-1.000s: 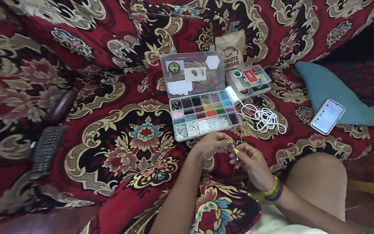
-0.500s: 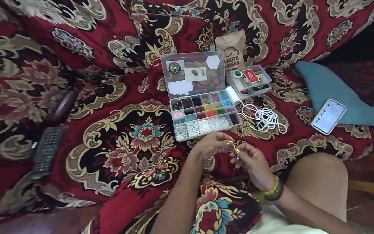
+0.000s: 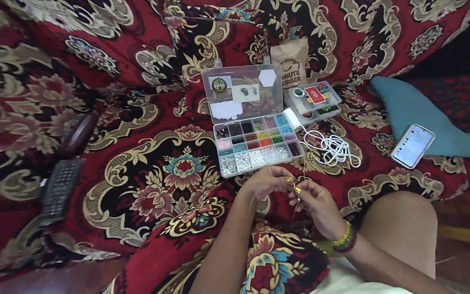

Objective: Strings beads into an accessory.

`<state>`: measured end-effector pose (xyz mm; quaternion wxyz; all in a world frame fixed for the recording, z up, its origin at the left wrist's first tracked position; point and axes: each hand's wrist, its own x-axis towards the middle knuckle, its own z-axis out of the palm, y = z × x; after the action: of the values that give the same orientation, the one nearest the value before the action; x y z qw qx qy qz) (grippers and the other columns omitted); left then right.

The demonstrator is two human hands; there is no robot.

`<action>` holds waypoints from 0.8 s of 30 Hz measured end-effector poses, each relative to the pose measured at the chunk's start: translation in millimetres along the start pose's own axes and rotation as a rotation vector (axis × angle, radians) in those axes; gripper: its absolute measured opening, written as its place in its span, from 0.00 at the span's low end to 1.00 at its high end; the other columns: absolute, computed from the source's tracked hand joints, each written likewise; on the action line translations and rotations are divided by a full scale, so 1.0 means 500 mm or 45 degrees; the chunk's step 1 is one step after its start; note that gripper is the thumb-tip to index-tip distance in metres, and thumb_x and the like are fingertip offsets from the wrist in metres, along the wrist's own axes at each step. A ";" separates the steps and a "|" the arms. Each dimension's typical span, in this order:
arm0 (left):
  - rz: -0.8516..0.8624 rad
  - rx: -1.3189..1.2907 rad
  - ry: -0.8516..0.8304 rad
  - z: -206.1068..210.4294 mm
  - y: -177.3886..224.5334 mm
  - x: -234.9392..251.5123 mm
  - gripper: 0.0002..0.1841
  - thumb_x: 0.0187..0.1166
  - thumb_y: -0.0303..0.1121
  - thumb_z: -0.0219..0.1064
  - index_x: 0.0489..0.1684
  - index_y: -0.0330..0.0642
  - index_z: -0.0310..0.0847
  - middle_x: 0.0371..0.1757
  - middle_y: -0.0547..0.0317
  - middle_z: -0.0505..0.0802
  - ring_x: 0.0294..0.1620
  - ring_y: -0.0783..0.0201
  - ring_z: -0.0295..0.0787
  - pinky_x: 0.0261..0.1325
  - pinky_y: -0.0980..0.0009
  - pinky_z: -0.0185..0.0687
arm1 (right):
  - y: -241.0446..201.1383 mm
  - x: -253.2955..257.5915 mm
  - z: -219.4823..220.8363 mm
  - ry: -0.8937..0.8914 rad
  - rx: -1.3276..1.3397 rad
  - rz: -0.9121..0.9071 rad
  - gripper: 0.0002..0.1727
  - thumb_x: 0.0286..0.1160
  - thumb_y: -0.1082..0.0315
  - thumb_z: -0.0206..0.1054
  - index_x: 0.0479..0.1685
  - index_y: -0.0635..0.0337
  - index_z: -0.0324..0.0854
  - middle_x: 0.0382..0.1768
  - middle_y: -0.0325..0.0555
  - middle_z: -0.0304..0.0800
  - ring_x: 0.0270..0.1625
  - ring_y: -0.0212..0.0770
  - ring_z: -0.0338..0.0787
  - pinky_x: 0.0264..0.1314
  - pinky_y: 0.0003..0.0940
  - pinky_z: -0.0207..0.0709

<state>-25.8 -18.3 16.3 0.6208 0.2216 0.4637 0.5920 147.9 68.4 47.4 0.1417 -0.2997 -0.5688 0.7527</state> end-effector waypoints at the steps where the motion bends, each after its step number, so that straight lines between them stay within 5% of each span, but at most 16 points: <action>1: 0.000 0.002 -0.001 0.000 0.000 0.000 0.09 0.80 0.19 0.61 0.37 0.42 0.85 0.33 0.67 0.95 0.35 0.73 0.93 0.46 0.74 0.90 | 0.001 0.000 0.000 -0.003 0.003 -0.002 0.05 0.81 0.76 0.59 0.41 0.65 0.81 0.35 0.45 0.95 0.32 0.33 0.94 0.35 0.25 0.88; 17: 0.067 0.214 -0.164 -0.021 0.000 -0.001 0.06 0.72 0.23 0.68 0.35 0.45 0.88 0.32 0.72 0.94 0.36 0.76 0.91 0.46 0.76 0.88 | 0.004 -0.002 0.000 -0.049 -0.003 0.033 0.05 0.80 0.75 0.62 0.44 0.67 0.83 0.34 0.44 0.95 0.32 0.34 0.94 0.36 0.26 0.89; 24: 0.185 0.258 -0.136 -0.020 0.002 -0.003 0.07 0.76 0.24 0.65 0.37 0.42 0.91 0.36 0.71 0.96 0.38 0.76 0.92 0.50 0.75 0.89 | 0.004 0.001 0.000 -0.031 0.006 0.035 0.06 0.82 0.75 0.61 0.47 0.68 0.83 0.35 0.45 0.95 0.32 0.33 0.94 0.36 0.26 0.89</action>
<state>-34.3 -22.1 12.9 0.5746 0.3474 0.4699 0.5731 147.8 67.8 45.5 0.1252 -0.2979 -0.5645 0.7596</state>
